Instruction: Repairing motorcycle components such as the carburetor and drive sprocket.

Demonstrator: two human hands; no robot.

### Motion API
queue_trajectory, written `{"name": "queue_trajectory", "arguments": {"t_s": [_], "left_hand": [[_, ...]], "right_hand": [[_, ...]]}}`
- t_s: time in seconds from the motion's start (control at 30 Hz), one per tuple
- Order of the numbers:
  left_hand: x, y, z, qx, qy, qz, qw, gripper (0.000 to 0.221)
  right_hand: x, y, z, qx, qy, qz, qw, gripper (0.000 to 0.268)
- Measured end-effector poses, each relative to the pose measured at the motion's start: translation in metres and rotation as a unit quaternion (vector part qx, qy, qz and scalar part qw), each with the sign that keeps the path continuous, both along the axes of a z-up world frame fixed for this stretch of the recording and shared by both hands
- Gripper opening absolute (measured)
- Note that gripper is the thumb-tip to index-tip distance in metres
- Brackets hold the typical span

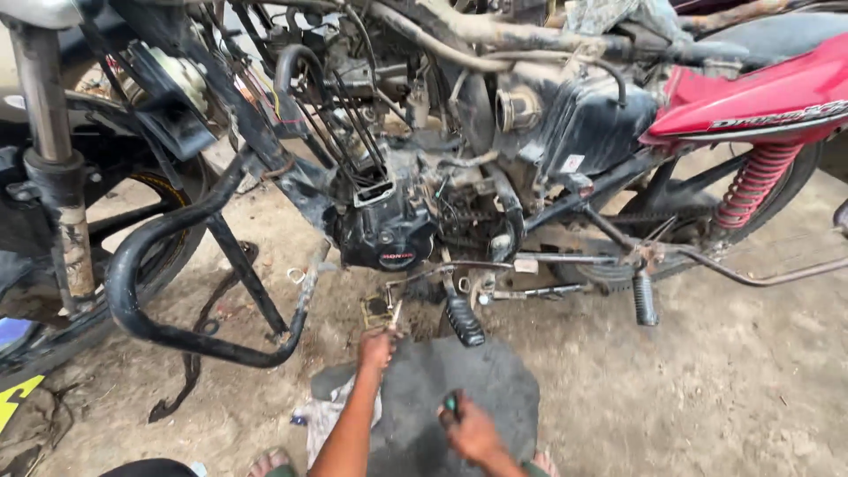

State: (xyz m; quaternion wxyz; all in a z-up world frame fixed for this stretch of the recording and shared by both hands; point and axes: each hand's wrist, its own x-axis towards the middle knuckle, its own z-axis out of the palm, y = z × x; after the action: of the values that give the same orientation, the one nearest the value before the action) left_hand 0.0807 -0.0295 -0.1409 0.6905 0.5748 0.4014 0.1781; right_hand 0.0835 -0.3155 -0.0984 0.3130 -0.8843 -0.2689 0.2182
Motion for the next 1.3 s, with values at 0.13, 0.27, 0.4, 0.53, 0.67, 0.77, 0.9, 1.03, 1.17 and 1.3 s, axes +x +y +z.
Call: {"name": "queue_trajectory", "arguments": {"t_s": [0.13, 0.27, 0.4, 0.53, 0.67, 0.77, 0.9, 1.03, 1.17, 1.3], "left_hand": [[-0.017, -0.037, -0.021, 0.170, -0.067, -0.115, 0.976, 0.034], [-0.052, -0.095, 0.081, 0.407, -0.005, -0.154, 0.900, 0.032], [-0.052, -0.127, 0.111, 0.459, -0.065, -0.204, 0.862, 0.028], [-0.047, -0.148, 0.134, 0.471, -0.091, -0.232, 0.846, 0.027], [-0.043, -0.176, 0.159, 0.481, -0.098, -0.268, 0.829, 0.025], [-0.035, -0.199, 0.183, 0.485, -0.097, -0.303, 0.815, 0.024], [-0.026, -0.235, 0.224, 0.464, -0.093, -0.361, 0.803, 0.021], [-0.013, -0.264, 0.260, 0.472, -0.182, -0.380, 0.774, 0.014], [0.024, -0.272, 0.286, 0.519, -0.221, -0.389, 0.728, 0.012], [0.067, -0.254, 0.332, 0.634, -0.210, -0.343, 0.660, 0.010]], "right_hand": [[0.060, -0.023, 0.093, -0.114, -0.103, 0.087, 0.984, 0.040], [0.086, -0.042, 0.175, -0.166, -0.144, 0.158, 0.963, 0.052], [0.093, -0.049, 0.208, -0.184, -0.148, 0.218, 0.947, 0.049], [0.089, -0.051, 0.220, -0.177, -0.138, 0.242, 0.944, 0.047], [0.102, -0.071, 0.223, -0.181, -0.146, 0.269, 0.935, 0.043], [0.117, -0.092, 0.235, -0.160, -0.160, 0.307, 0.925, 0.038], [0.096, -0.122, 0.301, -0.160, -0.122, 0.312, 0.929, 0.032], [0.095, -0.148, 0.323, -0.158, -0.094, 0.258, 0.949, 0.032], [0.124, -0.179, 0.336, -0.113, -0.124, 0.239, 0.956, 0.032], [0.148, -0.203, 0.374, -0.063, -0.137, 0.125, 0.981, 0.033]]}}
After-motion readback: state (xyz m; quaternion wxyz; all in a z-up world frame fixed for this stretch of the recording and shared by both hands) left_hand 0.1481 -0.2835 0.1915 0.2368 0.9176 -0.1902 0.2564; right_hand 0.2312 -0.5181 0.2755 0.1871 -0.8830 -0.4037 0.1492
